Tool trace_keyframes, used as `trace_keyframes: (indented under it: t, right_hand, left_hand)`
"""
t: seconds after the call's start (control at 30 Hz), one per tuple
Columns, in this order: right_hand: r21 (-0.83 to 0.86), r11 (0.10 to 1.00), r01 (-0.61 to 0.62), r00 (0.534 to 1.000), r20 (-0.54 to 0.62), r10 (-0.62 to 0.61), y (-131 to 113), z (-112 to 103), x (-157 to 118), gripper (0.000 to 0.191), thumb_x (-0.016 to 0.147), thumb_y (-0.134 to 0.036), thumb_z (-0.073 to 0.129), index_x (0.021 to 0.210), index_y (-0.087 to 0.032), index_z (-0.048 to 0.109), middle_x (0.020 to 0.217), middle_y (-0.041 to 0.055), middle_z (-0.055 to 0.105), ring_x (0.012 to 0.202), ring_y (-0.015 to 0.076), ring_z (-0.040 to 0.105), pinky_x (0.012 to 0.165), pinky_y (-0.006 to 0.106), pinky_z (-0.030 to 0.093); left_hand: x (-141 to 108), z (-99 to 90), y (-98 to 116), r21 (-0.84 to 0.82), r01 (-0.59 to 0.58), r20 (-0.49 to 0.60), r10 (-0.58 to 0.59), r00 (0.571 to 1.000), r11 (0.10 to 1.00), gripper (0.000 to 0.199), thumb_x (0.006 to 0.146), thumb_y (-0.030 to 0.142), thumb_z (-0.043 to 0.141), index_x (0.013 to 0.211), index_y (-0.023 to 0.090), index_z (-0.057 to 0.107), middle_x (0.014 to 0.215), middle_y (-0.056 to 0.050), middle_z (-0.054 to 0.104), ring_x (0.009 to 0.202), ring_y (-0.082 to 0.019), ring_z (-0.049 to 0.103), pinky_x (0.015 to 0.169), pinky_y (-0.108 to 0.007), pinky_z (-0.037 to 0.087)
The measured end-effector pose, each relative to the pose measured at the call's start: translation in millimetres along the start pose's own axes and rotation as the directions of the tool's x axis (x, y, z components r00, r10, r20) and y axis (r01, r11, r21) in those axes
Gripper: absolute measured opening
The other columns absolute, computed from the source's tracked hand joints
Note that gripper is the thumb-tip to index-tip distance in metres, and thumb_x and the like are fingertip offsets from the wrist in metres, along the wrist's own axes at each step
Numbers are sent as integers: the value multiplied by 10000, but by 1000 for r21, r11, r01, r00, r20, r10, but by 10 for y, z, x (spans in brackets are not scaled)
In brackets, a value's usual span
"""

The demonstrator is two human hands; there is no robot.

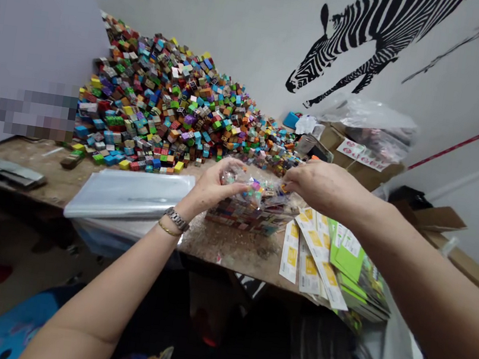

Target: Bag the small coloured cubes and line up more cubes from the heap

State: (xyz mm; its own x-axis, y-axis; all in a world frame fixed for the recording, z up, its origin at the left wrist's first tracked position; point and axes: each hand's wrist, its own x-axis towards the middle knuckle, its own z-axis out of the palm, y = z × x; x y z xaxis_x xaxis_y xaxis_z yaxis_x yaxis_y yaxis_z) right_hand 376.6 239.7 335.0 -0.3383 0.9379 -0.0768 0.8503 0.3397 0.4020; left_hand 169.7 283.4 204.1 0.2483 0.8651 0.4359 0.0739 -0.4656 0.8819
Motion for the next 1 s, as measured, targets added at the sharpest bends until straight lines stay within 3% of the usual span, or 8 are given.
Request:
trace_keyframes:
  t: [0.1, 0.3, 0.57, 0.7, 0.77, 0.83, 0.93, 1.0]
  right_hand:
    - [-102, 992, -79, 990, 109, 90, -49, 2, -30, 251, 928, -127, 474, 1009, -171, 707, 941, 135, 751, 895, 274, 700, 615, 325, 382]
    - [-96, 989, -112, 979, 161, 126, -133, 59, -3, 352, 903, -90, 412, 1201, -119, 597, 979, 188, 737, 923, 297, 713, 651, 336, 432]
    - [-11, 986, -168, 965, 202, 167, -124, 53, 19, 355, 923, -114, 413, 1167, -163, 667, 1036, 183, 743, 933, 285, 707, 673, 338, 471]
    - [26, 991, -133, 986, 110, 129, -81, 31, -92, 356, 904, -76, 397, 1071, -168, 698, 1005, 153, 751, 916, 270, 707, 696, 342, 502]
    - [63, 992, -112, 994, -8, 112, -3, 35, -156, 333, 958, -200, 380, 1032, -191, 705, 1021, 143, 741, 951, 290, 696, 764, 402, 545]
    - [144, 986, -83, 974, -195, 111, 115, 58, -231, 390, 988, -424, 390, 1134, -220, 689, 1118, 152, 714, 1051, 323, 662, 881, 483, 549]
    - [352, 936, -22, 906, -389, 167, 312, 184, -358, 845, 831, -710, 567, 1485, -189, 445, 1339, 185, 614, 1256, 374, 554, 1071, 560, 450]
    - [559, 829, 5, 895, -372, 246, 399, 361, -421, 1127, 719, -755, 668, 1579, -147, 265, 1474, 200, 506, 1367, 372, 463, 1148, 553, 374]
  left_hand:
    - [2, 3, -16, -5, 2, -8, -2, 1000, 1000, 455, 724, 449, 798, 1085, 212, 656, 952, -16, 673, 791, -167, 608, 717, -275, 480]
    - [15, 8, -27, -17, -6, 1, 6, 1000, 1000, 461, 720, 429, 807, 1096, 214, 651, 942, -9, 676, 848, -177, 618, 765, -275, 484]
    - [17, 13, 3, -48, -6, 8, 6, 1000, 999, 457, 719, 438, 805, 1080, 204, 652, 997, -32, 695, 910, -202, 646, 804, -297, 501]
    - [6, 6, 40, -31, 0, 11, 0, 1000, 1000, 455, 721, 450, 798, 1074, 204, 649, 950, -16, 697, 895, -199, 647, 800, -291, 492]
    - [3, 5, 50, -29, 13, 7, -12, 1000, 999, 458, 716, 452, 798, 1068, 200, 648, 939, -14, 696, 882, -198, 649, 787, -289, 492]
    - [1, 4, 43, -32, 16, 6, -16, 1000, 999, 459, 717, 448, 796, 1073, 198, 648, 940, -16, 696, 873, -197, 649, 784, -289, 494]
    - [1, 7, 9, -41, 0, 5, 0, 1000, 999, 466, 721, 447, 795, 1089, 199, 649, 975, -26, 695, 889, -199, 647, 800, -295, 496]
    - [2, 14, -13, -50, -8, 1, 8, 1000, 999, 471, 721, 449, 798, 1091, 199, 649, 982, -30, 696, 902, -201, 645, 803, -296, 493]
